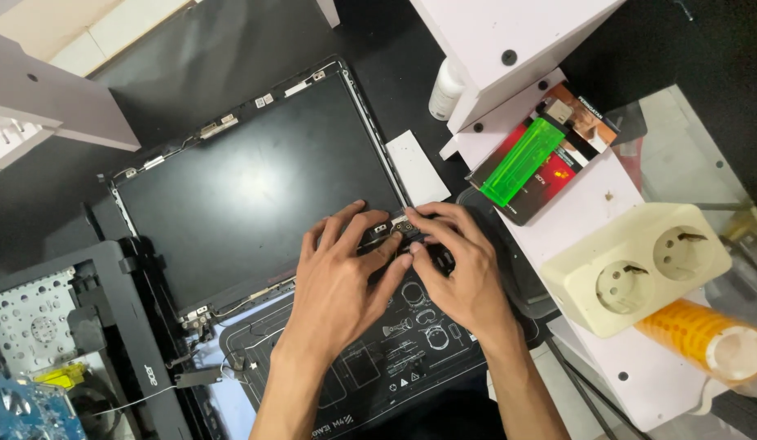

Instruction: The person works on a disassembled laptop at a repair bench, using a screwdriver to loosen and remove screws from the hinge and screen bezel area. They manipulate small hinge brackets and cables with their hands, reposition the laptop lid, and continue unscrewing components along the screen edge.

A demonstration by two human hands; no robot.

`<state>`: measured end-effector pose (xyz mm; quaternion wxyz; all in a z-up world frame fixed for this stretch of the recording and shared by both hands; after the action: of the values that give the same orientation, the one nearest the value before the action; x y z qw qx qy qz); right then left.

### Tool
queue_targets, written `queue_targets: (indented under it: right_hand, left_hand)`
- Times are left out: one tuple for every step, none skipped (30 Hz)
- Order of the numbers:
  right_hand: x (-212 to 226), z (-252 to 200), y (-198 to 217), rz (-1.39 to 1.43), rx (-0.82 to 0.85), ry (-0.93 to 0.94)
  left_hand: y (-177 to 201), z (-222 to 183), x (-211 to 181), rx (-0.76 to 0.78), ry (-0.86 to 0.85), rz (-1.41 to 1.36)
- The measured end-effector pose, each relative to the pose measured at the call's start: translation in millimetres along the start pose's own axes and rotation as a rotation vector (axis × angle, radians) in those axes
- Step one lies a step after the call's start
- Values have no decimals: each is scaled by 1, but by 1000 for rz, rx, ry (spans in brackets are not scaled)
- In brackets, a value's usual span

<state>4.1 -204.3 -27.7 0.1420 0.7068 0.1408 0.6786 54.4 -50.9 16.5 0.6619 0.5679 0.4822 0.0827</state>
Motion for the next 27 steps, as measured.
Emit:
queue_targets:
  right_hand:
    - [1,0,1,5,-5,29]
    - [3,1,1,5,-5,28]
    - [4,1,1,-2,-7,20]
    - [5,2,2,-10,-8,14]
    - [4,2,0,-11,-6,16]
    - [3,1,-1,-31,-15,25]
    - [2,0,-3,-50,-23,33]
    - [2,-1,-3,-49,-21,29]
    - [2,-2,-4,-82,-17,31]
    - [2,0,-4,-117,-17,39]
    - [1,0,-4,-119,-19,39]
    - [0,0,-4,-106,-18,46]
    - [-1,-1,-4,-92,-16,53]
    - [0,-1,-4,-89,-14,50]
    - [1,-1,-5,-98,-18,40]
    - [1,-1,-4,-108,-23,32]
    - [1,-1,-5,-107,-22,31]
    - [1,-1,-5,-110,-23,29]
    - [1,-1,-5,-112,-25,27]
    - [1,-1,-5,-112,-25,25]
    - [1,-1,-5,-112,-27,34]
    - [1,0,-5,-112,-29,44]
    - [2,-1,-5,-112,-29,44]
    - [2,0,-5,-105,-22,26]
    - [3,0,-5,-98,-15,8]
    - [3,0,-5,-98,-14,6]
    - [2,0,-6,-100,-14,16]
  left_hand:
    - [0,1,-1,1,-4,5]
    - [-1,1,-1,2,-4,4]
    - [-1,0,-1,0,-3,9]
    - [-1,1,-1,-5,-2,14]
    - [0,1,0,-7,0,14]
    - [1,2,1,3,2,2]
    - [1,3,2,12,5,-10]
    - [3,2,4,16,7,-13]
    - [4,0,6,43,13,-45]
    - [6,1,8,65,14,-75]
    - [8,2,10,64,11,-75]
    - [9,2,12,85,17,-111]
    - [10,3,14,107,24,-147]
    - [11,3,14,109,27,-148]
    - [11,3,16,119,36,-167]
    - [11,3,17,127,44,-185]
    - [12,3,16,128,45,-186]
    - [12,4,16,133,51,-189]
    - [12,4,16,139,56,-193]
    - [12,4,15,140,56,-194]
    - [12,5,14,137,50,-186]
    - [12,5,12,134,45,-179]
    - [11,5,11,135,45,-179]
    - [10,6,10,127,38,-144]
    - [9,6,9,119,31,-110]
    - [9,8,8,120,32,-110]
    - [9,10,7,117,29,-86]
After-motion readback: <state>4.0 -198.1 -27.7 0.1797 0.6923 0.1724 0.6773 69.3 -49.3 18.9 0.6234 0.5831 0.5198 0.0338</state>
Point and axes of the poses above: each hand's wrist, its own z-axis towards the middle knuckle, its own y-axis out of the back of the hand, x = y × z, the point moved 3 cm from there along z, towards the middle knuckle, and after that the axes turned 12 degrees about x, right-handed, at the moved point
